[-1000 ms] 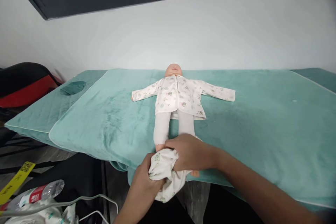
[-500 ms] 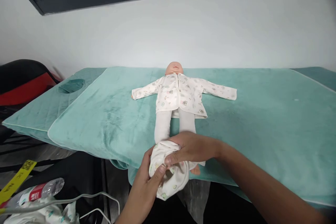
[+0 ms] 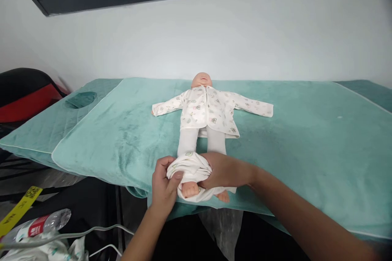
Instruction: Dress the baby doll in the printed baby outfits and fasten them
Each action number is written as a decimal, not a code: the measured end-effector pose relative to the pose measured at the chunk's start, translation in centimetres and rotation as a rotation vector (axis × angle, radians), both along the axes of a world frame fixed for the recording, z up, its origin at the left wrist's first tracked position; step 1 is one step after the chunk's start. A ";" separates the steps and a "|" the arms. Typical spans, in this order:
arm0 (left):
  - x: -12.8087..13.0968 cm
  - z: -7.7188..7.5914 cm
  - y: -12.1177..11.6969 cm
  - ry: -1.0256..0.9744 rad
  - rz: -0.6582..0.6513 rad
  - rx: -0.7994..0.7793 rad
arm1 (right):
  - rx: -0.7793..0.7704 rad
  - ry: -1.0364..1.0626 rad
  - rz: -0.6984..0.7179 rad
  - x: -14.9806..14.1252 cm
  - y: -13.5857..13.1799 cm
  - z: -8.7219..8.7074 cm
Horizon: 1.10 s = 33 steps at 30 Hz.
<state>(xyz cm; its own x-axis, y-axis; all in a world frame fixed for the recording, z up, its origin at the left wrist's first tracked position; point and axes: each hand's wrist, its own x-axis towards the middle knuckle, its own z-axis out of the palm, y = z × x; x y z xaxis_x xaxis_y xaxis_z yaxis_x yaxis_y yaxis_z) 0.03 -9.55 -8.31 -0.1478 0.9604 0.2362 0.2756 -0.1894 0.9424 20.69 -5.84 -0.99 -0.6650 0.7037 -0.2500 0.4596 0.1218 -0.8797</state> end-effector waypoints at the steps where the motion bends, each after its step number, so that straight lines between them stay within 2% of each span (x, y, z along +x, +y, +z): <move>1: -0.2 -0.3 0.5 0.032 -0.003 0.037 | 0.048 -0.004 -0.015 -0.2 -0.2 -0.2; 6: -1.3 -0.2 2.7 0.229 0.022 0.159 | 0.210 -0.028 -0.116 -0.7 -1.0 -0.6; 9: -1.5 0.9 3.8 0.301 0.004 0.214 | 0.280 -0.044 -0.205 -0.9 -1.4 -0.9; 11: -1.4 2.0 4.5 0.281 -0.011 0.215 | 0.333 -0.126 -0.271 -1.0 -1.6 -1.0; 15: -0.9 4.5 6.4 0.057 -0.118 -0.053 | 0.363 -0.261 -0.361 -0.6 -1.3 -0.3; 18: -0.6 5.7 7.9 -0.126 -0.168 -0.201 | 0.288 -0.151 -0.381 0.3 -0.7 0.9; 21: -0.3 5.5 9.1 -0.112 -0.251 -0.256 | 0.229 0.004 -0.404 1.5 -0.2 1.6; 23: 0.1 5.0 9.6 -0.010 -0.324 -0.247 | 0.249 0.060 -0.454 2.2 0.1 1.2; 25: 0.7 4.6 10.0 0.133 -0.336 -0.137 | 0.379 0.020 -0.551 2.5 0.4 0.4; 29: 2.7 5.3 10.9 0.567 -0.218 0.199 | 0.857 -0.364 -0.733 1.9 2.2 -1.3; 31: 4.2 6.0 11.4 0.799 -0.183 0.261 | 0.956 -0.541 -0.759 1.0 3.7 -1.5; 33: 5.6 6.7 11.9 0.957 -0.168 0.294 | 0.942 -0.603 -0.775 0.3 5.3 -1.1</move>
<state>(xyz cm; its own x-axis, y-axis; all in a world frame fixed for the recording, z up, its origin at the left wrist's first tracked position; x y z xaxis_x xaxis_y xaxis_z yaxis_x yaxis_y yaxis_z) 5.61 2.40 -1.60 0.3588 0.8363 0.4145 0.8389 -0.4836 0.2496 21.01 -0.50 -2.09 0.0166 0.9071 0.4205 0.9643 0.0967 -0.2465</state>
